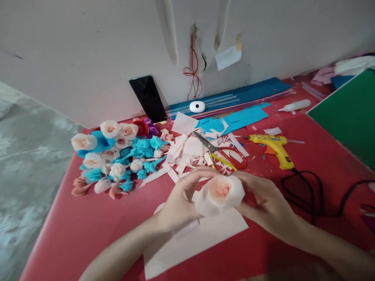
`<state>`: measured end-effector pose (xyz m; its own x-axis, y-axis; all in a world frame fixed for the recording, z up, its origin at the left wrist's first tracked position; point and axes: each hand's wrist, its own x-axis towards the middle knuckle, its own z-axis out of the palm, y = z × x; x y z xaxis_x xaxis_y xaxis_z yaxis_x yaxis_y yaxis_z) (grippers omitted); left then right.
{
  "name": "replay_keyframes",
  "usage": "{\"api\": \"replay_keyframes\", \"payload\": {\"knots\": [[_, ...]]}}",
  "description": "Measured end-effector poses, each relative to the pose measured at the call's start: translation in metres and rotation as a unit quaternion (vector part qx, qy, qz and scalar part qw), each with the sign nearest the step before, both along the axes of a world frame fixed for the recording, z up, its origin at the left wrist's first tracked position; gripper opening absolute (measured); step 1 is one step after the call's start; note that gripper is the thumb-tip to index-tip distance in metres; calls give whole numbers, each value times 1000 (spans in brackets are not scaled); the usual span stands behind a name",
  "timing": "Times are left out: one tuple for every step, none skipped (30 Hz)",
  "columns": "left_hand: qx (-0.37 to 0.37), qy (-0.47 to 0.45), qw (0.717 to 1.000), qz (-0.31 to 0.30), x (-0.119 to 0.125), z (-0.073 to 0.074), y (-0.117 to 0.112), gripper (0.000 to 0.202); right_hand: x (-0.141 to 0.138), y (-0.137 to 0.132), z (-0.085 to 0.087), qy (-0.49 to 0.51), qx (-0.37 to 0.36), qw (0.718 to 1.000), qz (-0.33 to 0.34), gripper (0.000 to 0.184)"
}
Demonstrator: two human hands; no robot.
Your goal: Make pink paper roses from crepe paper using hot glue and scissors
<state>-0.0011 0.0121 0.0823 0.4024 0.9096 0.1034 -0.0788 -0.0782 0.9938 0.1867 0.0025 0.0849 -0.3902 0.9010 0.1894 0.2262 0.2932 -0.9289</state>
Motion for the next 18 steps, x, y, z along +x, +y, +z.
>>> {"api": "replay_keyframes", "payload": {"knots": [[20,7,1000,12,0,0,-1,31,0,1,0,-9,34,999,-2,16],[37,12,999,21,1,0,-1,26,0,3,1,-16,67,998,-3,18],[49,16,998,27,2,0,-2,19,-1,4,1,-21,96,995,-2,19],[59,20,998,32,3,0,-2,14,-1,5,1,-26,119,993,2,20],[68,25,997,37,3,1,-2,10,-1,5,1,-33,134,990,7,20],[73,28,996,41,4,2,-2,9,-1,6,1,-39,144,989,13,20],[73,32,996,42,5,2,-2,10,-1,5,1,-45,150,988,18,18],[73,36,996,41,5,3,-3,10,0,5,2,-49,154,987,21,17],[74,41,996,39,5,4,-3,11,0,5,2,-52,159,986,22,16],[75,45,996,34,4,5,-4,13,1,5,3,-54,165,985,21,14],[74,49,996,25,4,5,-5,17,2,4,4,-55,174,983,17,13],[71,52,996,13,2,6,-5,23,3,4,5,-57,182,982,11,12],[68,50,996,4,1,6,-6,27,4,4,7,-62,191,980,4,12],[65,47,997,0,-1,6,-6,28,6,5,8,-71,204,976,-7,11],[65,43,997,1,-3,6,-7,26,8,5,8,-85,221,971,-20,11],[71,34,997,12,-4,6,-7,22,10,6,9,-102,245,964,-31,11],[84,23,996,25,-6,6,-7,21,12,6,9,-121,273,953,-42,11],[104,13,994,35,-8,7,-7,23,14,7,9,-142,302,941,-49,12]]}}
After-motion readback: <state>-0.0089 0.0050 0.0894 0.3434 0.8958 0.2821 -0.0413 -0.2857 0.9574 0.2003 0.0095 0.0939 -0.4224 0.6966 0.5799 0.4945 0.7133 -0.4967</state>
